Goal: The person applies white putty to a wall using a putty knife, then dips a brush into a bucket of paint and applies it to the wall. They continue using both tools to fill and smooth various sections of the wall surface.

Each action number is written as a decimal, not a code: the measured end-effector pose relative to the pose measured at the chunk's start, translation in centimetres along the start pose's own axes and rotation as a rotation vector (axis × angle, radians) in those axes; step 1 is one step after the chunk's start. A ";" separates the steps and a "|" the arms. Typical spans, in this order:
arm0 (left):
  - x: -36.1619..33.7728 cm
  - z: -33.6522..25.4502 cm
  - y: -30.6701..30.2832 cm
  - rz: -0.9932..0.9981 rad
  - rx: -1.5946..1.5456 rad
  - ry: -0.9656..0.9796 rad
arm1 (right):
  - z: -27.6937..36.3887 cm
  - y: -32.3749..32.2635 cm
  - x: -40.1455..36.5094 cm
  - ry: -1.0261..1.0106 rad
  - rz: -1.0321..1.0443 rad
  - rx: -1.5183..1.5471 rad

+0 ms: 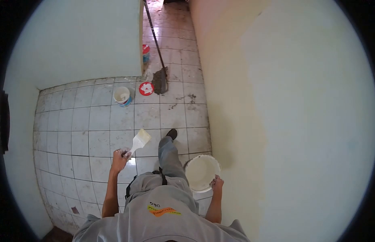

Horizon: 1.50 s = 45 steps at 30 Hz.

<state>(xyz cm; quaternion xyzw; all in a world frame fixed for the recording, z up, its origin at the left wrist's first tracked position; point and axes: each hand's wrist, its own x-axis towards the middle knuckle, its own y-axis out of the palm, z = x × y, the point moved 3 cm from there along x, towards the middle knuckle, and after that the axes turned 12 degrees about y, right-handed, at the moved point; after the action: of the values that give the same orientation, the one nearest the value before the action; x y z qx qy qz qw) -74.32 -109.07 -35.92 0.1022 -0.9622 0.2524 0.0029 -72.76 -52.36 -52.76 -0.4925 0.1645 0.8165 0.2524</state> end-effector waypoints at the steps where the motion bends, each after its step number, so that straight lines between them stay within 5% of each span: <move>1: 0.8 0.9 0.1 -0.031 -0.060 -0.053 | 1.0 2.9 1.7 0.014 0.026 0.011; 6: 5.6 2.2 -0.7 -0.125 -0.101 -0.326 | 7.4 14.3 8.2 0.149 -0.001 0.034; 13: 20.0 0.4 -4.1 -0.226 -0.111 -0.337 | 13.7 25.3 13.7 0.126 -0.075 -0.022; 14: 22.0 0.5 -4.6 -0.146 0.042 -0.251 | 14.3 26.6 15.1 0.102 -0.084 -0.029; 20: 33.3 3.6 -4.7 -0.044 -0.233 -0.334 | 17.5 34.8 18.6 0.029 -0.197 0.061; 24: 43.1 7.4 -5.6 0.132 -0.243 -0.205 | 18.3 39.3 19.4 -0.098 -0.258 0.231; 27: 52.6 4.3 -7.4 0.195 -0.152 -0.082 | 19.2 42.2 21.0 -0.029 -0.278 0.316; 31: 61.7 5.0 -4.9 0.173 -0.008 0.072 | 21.5 43.4 24.1 0.035 -0.343 0.408; 35: 67.7 2.2 -3.9 0.270 0.133 0.219 | 17.3 42.4 28.6 0.193 -0.281 0.499; 45: 74.9 2.9 7.5 0.695 0.183 0.000 | 16.3 44.1 36.7 0.348 -0.182 0.709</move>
<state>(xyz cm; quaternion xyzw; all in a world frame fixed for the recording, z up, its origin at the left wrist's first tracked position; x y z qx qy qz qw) -149.05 -118.69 -37.82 -0.2313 -0.9129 0.3234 -0.0922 -124.09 -70.80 -76.93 -0.5186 0.4318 0.5878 0.4463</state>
